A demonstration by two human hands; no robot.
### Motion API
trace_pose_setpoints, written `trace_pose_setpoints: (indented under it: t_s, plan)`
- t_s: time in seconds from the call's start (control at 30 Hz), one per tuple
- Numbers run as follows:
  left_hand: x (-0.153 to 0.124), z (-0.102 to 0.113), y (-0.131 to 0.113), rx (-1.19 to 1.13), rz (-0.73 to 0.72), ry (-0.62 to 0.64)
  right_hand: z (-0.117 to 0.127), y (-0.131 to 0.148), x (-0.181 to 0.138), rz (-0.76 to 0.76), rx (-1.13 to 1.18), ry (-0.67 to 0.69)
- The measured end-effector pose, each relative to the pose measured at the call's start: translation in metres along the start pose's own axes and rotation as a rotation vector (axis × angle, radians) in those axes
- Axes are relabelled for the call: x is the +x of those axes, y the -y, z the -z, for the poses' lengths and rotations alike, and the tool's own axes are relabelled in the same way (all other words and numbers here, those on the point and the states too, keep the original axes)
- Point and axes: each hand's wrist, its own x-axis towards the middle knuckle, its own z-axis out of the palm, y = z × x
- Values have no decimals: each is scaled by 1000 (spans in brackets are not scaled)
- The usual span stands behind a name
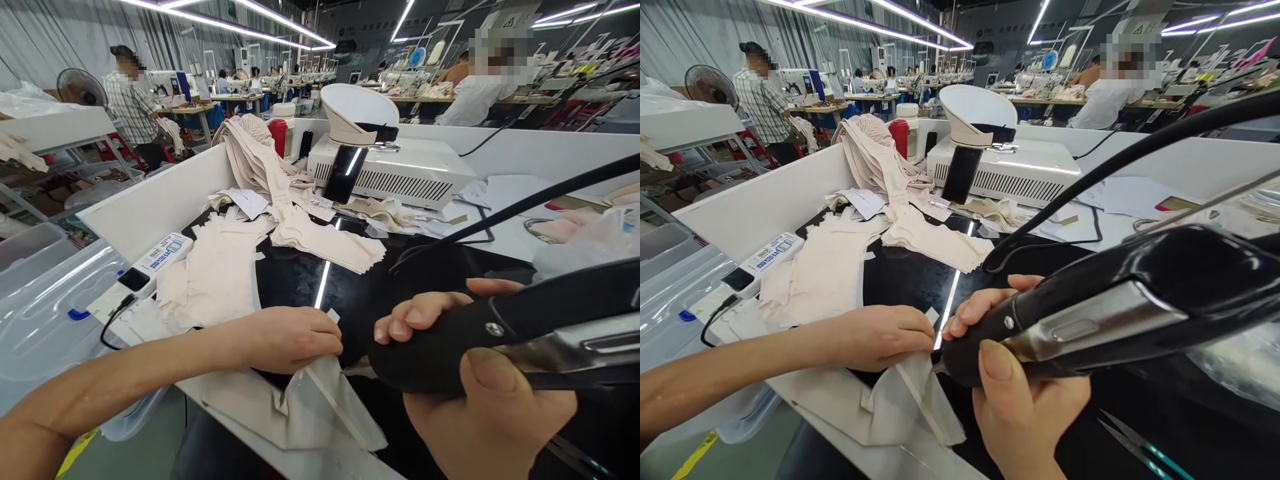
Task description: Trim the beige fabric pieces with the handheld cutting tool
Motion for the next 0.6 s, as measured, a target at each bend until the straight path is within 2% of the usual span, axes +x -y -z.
trace_pose_setpoints:
  t_s: [0.2, 0.43, 0.6]
  plan:
    - [-20, 4, 1, -54, -6, -80, -2, 2, -3, -45, 23, -16]
    - [-30, 6, 1, 38, -2, -18, 5, 5, -4, -83, -6, 23]
    - [-29, 3, -4, 150, -47, -43, 4, -2, -14, -105, -40, -94]
